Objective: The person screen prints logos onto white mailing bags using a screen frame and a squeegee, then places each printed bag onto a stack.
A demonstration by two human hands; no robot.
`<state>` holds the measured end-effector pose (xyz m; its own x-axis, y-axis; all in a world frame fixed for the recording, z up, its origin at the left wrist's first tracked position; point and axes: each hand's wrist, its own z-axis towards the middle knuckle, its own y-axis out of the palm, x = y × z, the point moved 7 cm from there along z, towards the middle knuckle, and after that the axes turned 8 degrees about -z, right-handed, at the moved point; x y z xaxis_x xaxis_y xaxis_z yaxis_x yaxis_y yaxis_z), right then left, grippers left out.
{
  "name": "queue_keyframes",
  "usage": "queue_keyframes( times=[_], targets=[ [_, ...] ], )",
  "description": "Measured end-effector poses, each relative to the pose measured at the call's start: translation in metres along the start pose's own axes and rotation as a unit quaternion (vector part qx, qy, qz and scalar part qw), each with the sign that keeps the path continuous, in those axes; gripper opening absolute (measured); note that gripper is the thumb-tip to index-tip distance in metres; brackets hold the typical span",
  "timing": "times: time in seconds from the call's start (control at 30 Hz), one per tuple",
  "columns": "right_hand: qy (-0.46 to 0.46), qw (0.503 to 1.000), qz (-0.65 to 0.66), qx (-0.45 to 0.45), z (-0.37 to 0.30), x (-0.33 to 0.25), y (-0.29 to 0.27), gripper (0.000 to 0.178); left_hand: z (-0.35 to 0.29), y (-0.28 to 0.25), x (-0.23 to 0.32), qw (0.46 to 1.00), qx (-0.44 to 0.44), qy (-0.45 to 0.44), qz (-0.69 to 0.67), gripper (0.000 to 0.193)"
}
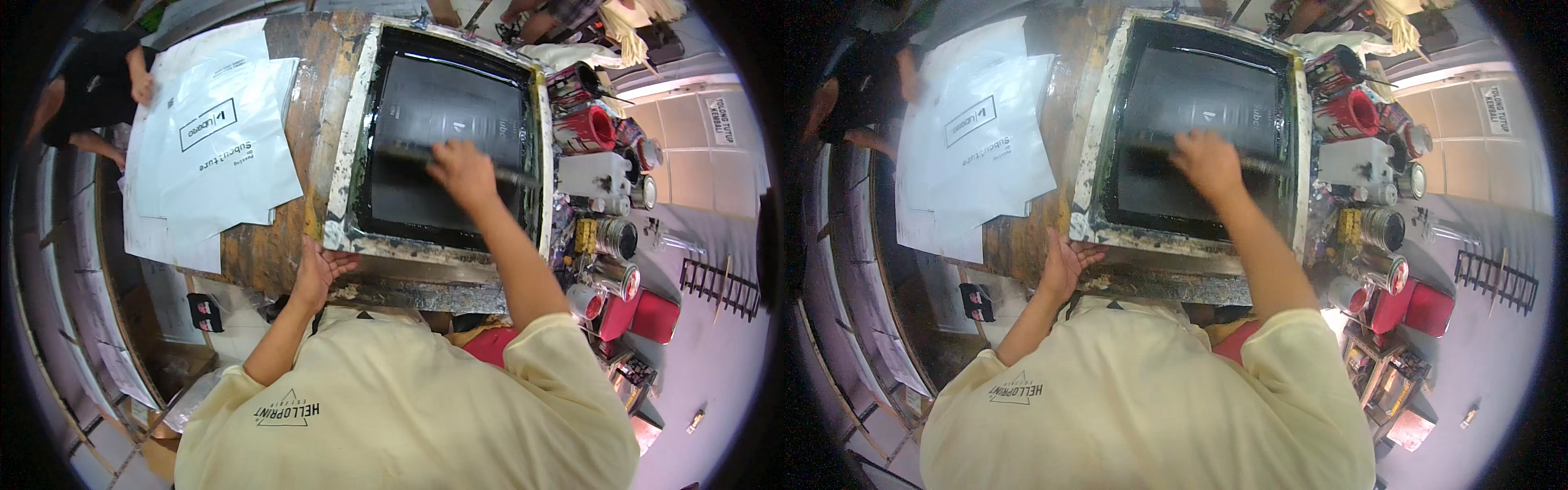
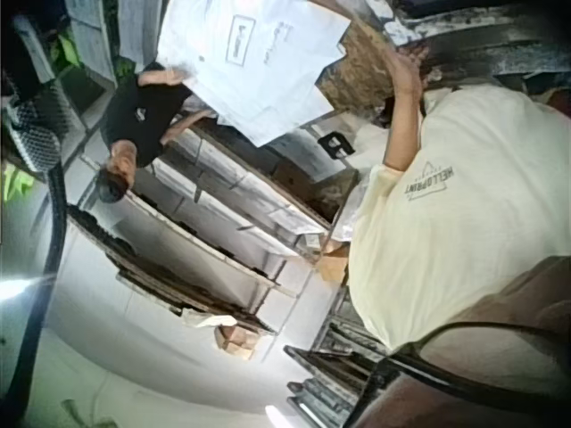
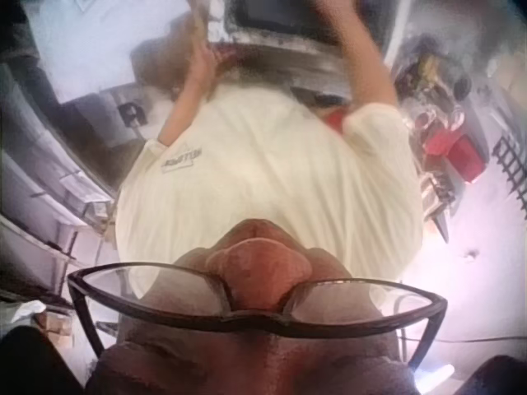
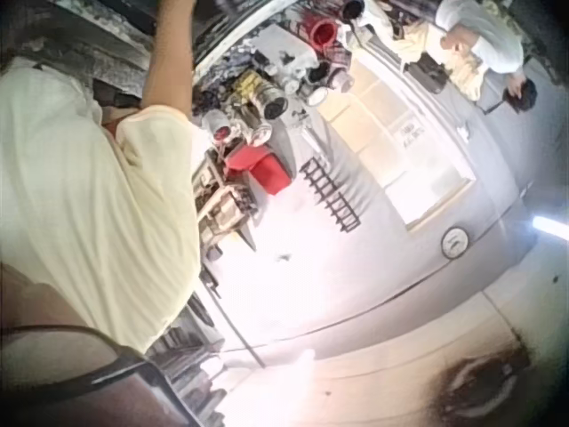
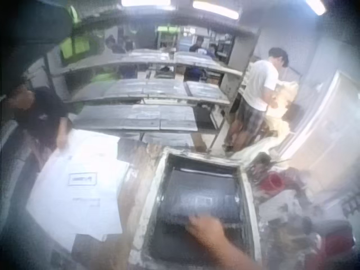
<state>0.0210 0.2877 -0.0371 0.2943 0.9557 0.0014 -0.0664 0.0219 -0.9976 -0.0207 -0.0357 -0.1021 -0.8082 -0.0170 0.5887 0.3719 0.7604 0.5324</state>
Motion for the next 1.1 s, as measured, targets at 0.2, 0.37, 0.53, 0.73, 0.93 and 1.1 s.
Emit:
queue_keyframes(
  times=[0.2,0.37,0.53,0.73,0.93,1.1],
  targets=[
    [0.004,0.999,0.049,-0.009,-0.088,-0.062,-0.100,0.037,-0.015,0.023,0.028,0.998,0.000,0.061,-0.001,0.093],
    [0.023,0.984,-0.066,0.162,-0.055,-0.056,-0.201,0.034,-0.051,0.101,0.116,0.963,-0.183,0.159,-0.116,0.088],
    [0.032,0.946,-0.093,0.307,-0.019,-0.031,-0.260,0.038,-0.019,0.126,0.096,0.805,-0.060,0.368,0.462,0.080],
    [0.049,0.960,-0.068,0.268,0.025,-0.011,-0.309,0.042,0.035,0.038,-0.052,0.557,0.121,0.272,0.775,0.110],
    [0.095,0.974,-0.021,0.207,0.032,-0.010,-0.327,0.044,0.031,0.064,-0.041,0.530,0.098,0.285,0.792,0.114],
    [0.080,0.980,-0.018,0.181,0.033,-0.009,-0.329,0.046,0.017,0.137,0.022,0.635,0.070,0.416,0.647,0.079]
  ],
)
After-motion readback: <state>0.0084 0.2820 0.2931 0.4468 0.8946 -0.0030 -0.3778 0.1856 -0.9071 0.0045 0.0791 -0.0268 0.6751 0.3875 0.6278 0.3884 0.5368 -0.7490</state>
